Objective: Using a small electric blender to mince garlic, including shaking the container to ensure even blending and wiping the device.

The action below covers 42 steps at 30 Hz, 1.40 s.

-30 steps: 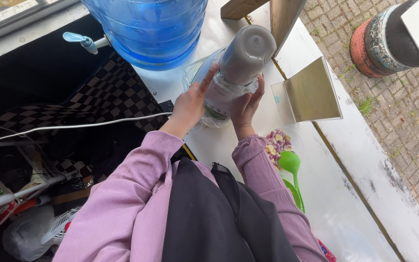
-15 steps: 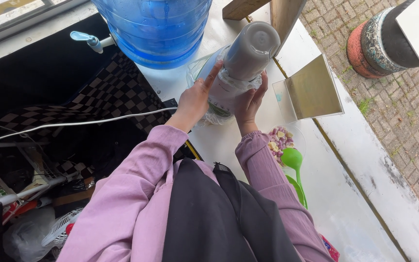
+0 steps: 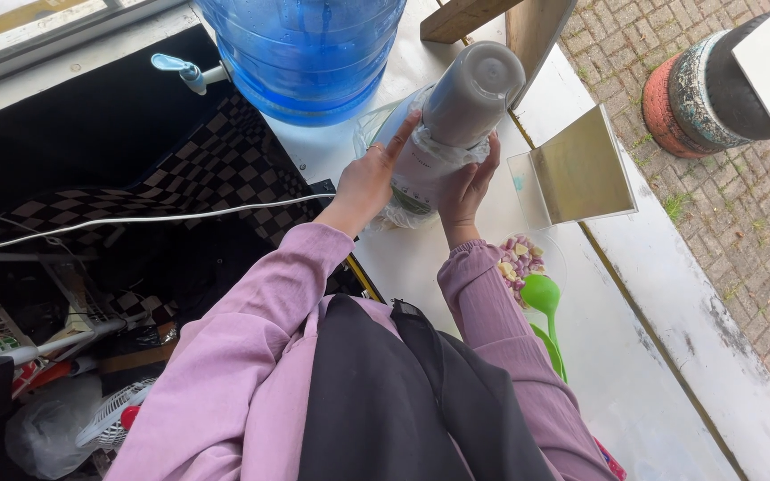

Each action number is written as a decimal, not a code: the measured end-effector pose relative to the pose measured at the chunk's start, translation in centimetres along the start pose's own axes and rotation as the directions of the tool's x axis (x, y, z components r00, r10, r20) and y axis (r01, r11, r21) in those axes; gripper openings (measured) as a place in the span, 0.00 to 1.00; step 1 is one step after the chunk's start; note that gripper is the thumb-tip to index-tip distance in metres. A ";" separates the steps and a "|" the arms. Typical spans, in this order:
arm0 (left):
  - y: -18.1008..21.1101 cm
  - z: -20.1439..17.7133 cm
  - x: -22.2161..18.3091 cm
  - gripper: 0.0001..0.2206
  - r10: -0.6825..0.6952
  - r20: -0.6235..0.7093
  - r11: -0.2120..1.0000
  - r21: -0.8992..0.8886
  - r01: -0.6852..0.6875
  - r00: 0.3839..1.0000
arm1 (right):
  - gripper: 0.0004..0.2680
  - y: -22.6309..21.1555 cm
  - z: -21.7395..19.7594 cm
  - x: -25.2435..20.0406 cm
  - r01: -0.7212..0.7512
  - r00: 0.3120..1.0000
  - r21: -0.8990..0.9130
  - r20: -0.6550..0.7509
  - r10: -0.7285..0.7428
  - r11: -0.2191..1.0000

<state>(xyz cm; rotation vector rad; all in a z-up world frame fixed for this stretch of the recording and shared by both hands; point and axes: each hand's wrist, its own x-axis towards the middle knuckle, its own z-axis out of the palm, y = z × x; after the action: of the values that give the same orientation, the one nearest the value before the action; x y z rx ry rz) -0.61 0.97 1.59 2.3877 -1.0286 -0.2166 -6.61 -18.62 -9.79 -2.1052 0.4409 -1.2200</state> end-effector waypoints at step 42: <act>-1.6 1.9 1.3 0.51 -0.075 0.077 0.997 0.012 0.074 0.994 | 0.21 -2.2 -1.0 -0.1 -0.032 0.998 0.142 0.049 0.026 0.989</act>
<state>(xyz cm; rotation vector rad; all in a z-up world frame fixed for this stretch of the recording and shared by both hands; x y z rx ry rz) 0.67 0.14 -0.79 2.4449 -0.9778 -0.3339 -7.57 -17.38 -8.00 -1.9947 0.3518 -1.1489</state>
